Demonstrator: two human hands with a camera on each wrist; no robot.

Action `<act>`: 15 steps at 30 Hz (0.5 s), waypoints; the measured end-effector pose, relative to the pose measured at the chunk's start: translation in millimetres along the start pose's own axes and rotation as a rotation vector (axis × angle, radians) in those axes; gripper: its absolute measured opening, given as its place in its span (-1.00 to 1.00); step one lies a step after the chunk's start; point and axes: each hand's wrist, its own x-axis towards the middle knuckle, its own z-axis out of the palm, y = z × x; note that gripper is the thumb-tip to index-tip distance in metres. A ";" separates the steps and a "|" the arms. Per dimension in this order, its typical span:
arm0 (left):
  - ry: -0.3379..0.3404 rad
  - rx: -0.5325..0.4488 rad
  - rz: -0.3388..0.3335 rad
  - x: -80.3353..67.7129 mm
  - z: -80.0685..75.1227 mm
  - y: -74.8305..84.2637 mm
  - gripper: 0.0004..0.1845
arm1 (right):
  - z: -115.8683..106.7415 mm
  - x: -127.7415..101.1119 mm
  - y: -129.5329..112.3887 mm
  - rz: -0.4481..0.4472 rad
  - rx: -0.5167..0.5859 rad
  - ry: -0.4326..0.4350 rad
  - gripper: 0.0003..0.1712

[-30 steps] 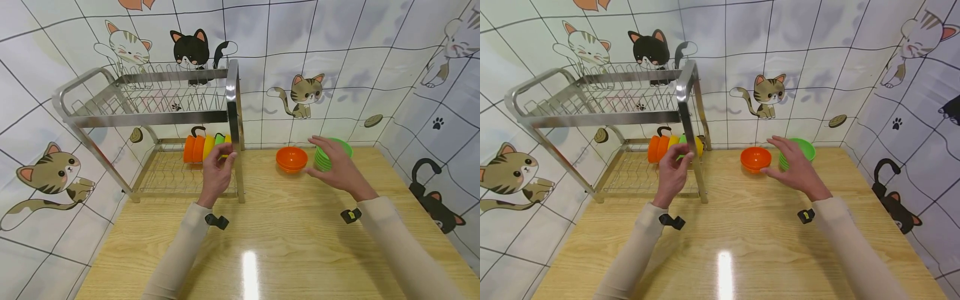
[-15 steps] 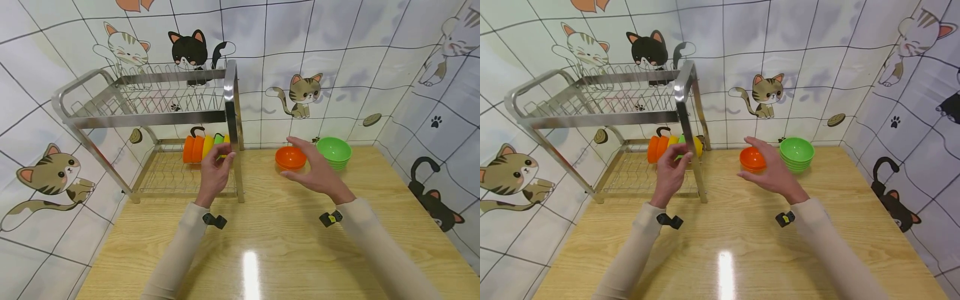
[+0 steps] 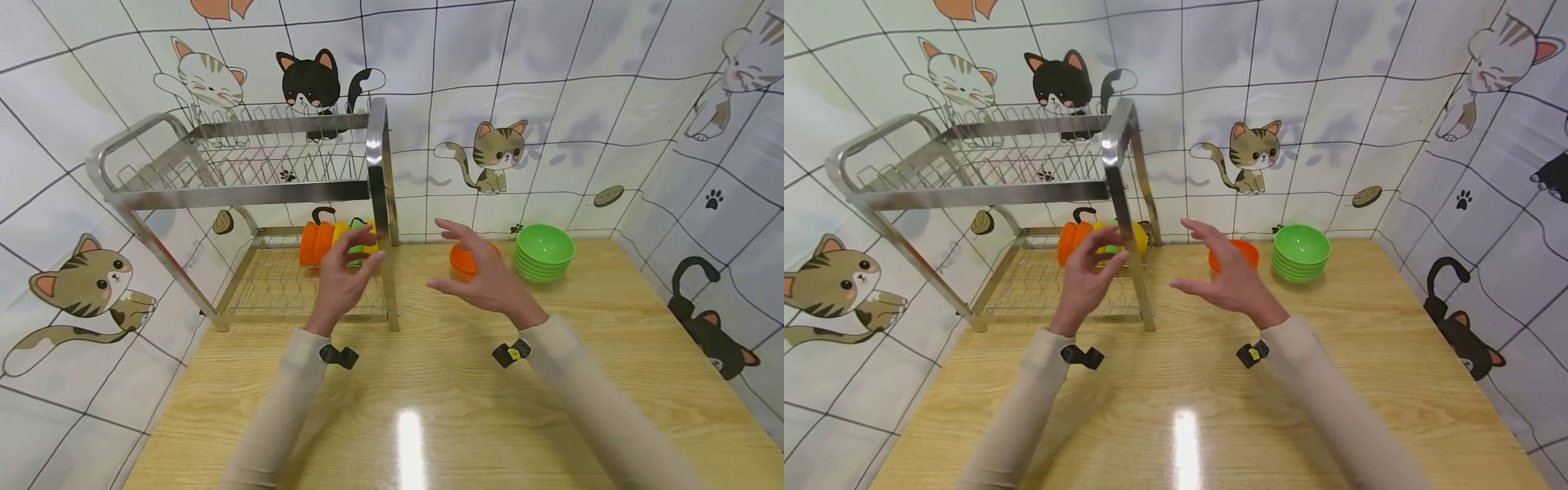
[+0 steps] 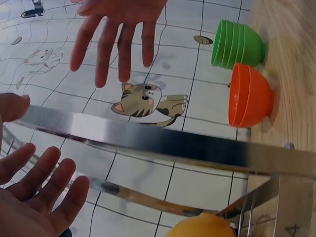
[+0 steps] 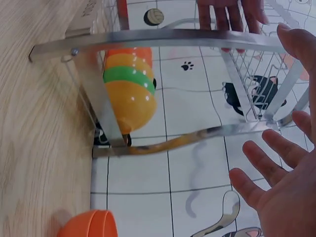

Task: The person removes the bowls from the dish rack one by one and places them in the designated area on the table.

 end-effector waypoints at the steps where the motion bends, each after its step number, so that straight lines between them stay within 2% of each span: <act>1: -0.004 0.009 -0.003 -0.3 -2.4 -0.4 -0.50 | 2.2 1.9 -1.6 -0.004 0.013 -0.003 0.07; 6: 0.010 0.056 -0.005 -0.8 -17.2 -1.8 -0.35 | 13.5 10.7 -9.6 -0.040 0.042 0.005 0.05; 10: 0.051 0.113 -0.009 1.2 -29.7 -1.8 -0.17 | 22.1 17.0 -14.8 -0.042 0.054 0.008 0.00; 15: 0.078 0.183 -0.050 2.7 -43.5 14.2 -0.07 | 33.2 26.3 -17.7 -0.023 0.070 0.013 -0.06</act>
